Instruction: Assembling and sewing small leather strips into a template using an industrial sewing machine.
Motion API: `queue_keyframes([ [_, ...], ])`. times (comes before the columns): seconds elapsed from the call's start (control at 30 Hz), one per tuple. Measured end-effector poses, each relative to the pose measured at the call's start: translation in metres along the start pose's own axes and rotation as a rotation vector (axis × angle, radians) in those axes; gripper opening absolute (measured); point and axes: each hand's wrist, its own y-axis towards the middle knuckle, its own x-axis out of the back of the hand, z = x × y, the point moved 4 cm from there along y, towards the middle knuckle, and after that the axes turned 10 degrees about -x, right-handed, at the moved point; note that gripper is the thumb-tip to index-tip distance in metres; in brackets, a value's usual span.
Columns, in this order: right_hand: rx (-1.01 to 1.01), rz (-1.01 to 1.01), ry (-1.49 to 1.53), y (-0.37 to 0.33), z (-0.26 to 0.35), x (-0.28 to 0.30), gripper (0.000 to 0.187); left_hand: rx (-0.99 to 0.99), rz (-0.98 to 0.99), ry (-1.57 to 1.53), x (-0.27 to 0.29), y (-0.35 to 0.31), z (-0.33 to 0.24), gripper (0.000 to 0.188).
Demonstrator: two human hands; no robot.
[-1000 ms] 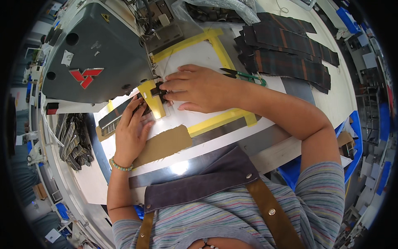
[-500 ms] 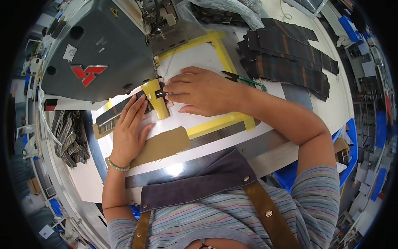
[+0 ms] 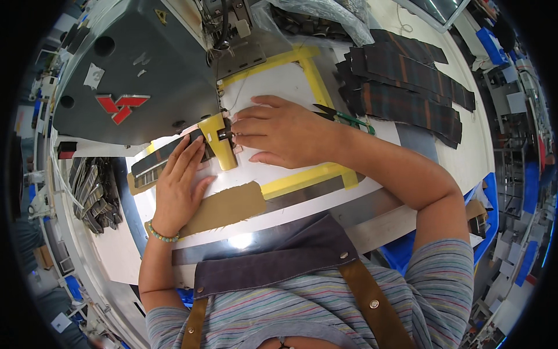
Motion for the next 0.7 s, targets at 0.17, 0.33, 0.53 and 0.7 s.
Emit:
queue_keyframes([
  [0.17,-0.083,-0.149,0.016,0.000,-0.006,0.019,0.037,-0.012,0.021,0.078,-0.001,0.000,-0.001,0.066],
  [0.33,-0.035,0.017,0.061,-0.001,-0.005,0.003,0.047,-0.005,-0.007,-0.005,-0.001,-0.002,0.001,0.064],
  [0.53,-0.038,0.078,0.037,-0.003,-0.007,-0.003,0.049,-0.005,0.003,-0.063,0.002,0.000,0.001,0.064],
  [0.7,-0.022,0.072,-0.021,-0.003,-0.006,-0.004,0.047,-0.003,-0.019,-0.041,0.000,0.002,-0.003,0.063],
])
